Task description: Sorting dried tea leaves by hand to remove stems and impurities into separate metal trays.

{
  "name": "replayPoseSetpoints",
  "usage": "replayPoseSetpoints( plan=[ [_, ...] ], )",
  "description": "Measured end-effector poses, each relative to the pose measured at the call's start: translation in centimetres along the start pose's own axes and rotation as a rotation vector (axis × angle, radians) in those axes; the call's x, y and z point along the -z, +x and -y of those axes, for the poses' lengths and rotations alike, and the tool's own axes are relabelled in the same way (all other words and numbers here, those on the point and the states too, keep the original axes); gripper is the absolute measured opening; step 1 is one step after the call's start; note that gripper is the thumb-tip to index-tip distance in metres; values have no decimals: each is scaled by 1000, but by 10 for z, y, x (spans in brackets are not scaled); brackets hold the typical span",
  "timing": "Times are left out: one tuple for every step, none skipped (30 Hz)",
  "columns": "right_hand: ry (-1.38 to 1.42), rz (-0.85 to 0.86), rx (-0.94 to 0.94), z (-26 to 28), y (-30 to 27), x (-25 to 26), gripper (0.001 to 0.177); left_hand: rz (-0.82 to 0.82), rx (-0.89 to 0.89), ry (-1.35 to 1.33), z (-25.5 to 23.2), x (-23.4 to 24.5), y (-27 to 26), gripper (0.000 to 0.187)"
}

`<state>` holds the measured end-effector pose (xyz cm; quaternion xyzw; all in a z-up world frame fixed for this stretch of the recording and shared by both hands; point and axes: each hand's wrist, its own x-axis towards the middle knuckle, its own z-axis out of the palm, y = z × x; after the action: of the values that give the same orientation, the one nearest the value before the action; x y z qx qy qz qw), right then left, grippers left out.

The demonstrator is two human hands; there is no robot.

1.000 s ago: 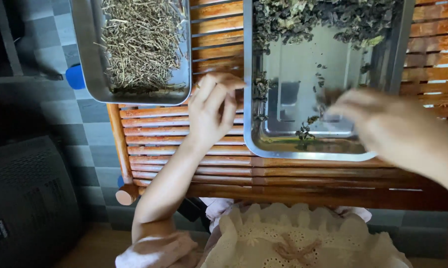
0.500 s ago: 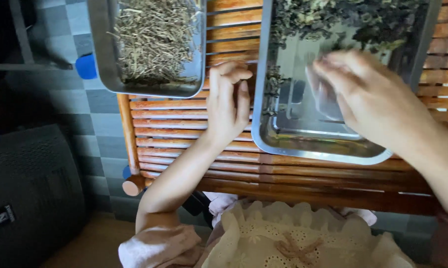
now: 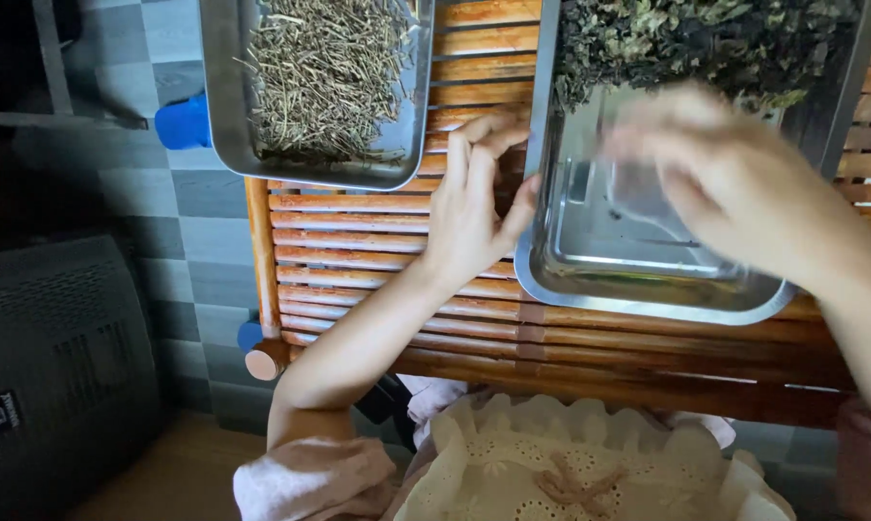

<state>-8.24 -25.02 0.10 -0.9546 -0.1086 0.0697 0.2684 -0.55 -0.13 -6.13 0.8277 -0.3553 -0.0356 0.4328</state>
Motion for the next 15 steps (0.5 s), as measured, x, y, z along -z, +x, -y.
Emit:
replayPoseSetpoints(
  plan=[
    [154, 189, -62, 7, -10, 7, 43, 23, 14, 5, 2, 0, -2, 43],
    [155, 193, -65, -6, -22, 2, 43, 24, 17, 2, 0, 1, 0, 43],
    [98, 277, -68, -18, -34, -4, 44, 31, 16, -7, -1, 2, 1, 44],
    [40, 361, -72, -30, -47, -9, 45, 38, 16, -16, -3, 4, 3, 46],
    [40, 360, -73, -35, -55, -2, 45, 39, 14, -17, -1, 3, 3, 46],
    [28, 126, -52, -41, -63, 6, 43, 28, 9, -52, 0, 2, 4, 44],
    [17, -110, -30, -46, -72, 13, 41, 19, 3, -88, 1, 1, 4, 43],
    [18, -112, -33, -50, -82, 9, 41, 21, 1, -89, 0, 2, 4, 43],
    [8, -159, -100, -54, -92, 5, 48, 11, 17, -112, -1, 3, 6, 41],
    [-2, -206, -168, -58, -102, 1, 55, 1, 32, -135, -2, 3, 7, 39],
    [-3, -211, -175, -63, -103, 0, 55, 7, 26, -138, -1, -1, 9, 39],
    [-221, -18, -166, -68, -104, -1, 37, -20, 28, -145, 1, -4, 12, 39],
    [-440, 182, -153, -74, -104, -1, 26, -50, 36, -152, 3, -8, 13, 40],
    [-440, 184, -155, -70, -104, -5, 26, -49, 37, -154, 1, -11, 17, 40],
    [-581, 147, -99, -66, -103, -11, 22, -66, 64, -156, 0, -13, 20, 41]
  ],
)
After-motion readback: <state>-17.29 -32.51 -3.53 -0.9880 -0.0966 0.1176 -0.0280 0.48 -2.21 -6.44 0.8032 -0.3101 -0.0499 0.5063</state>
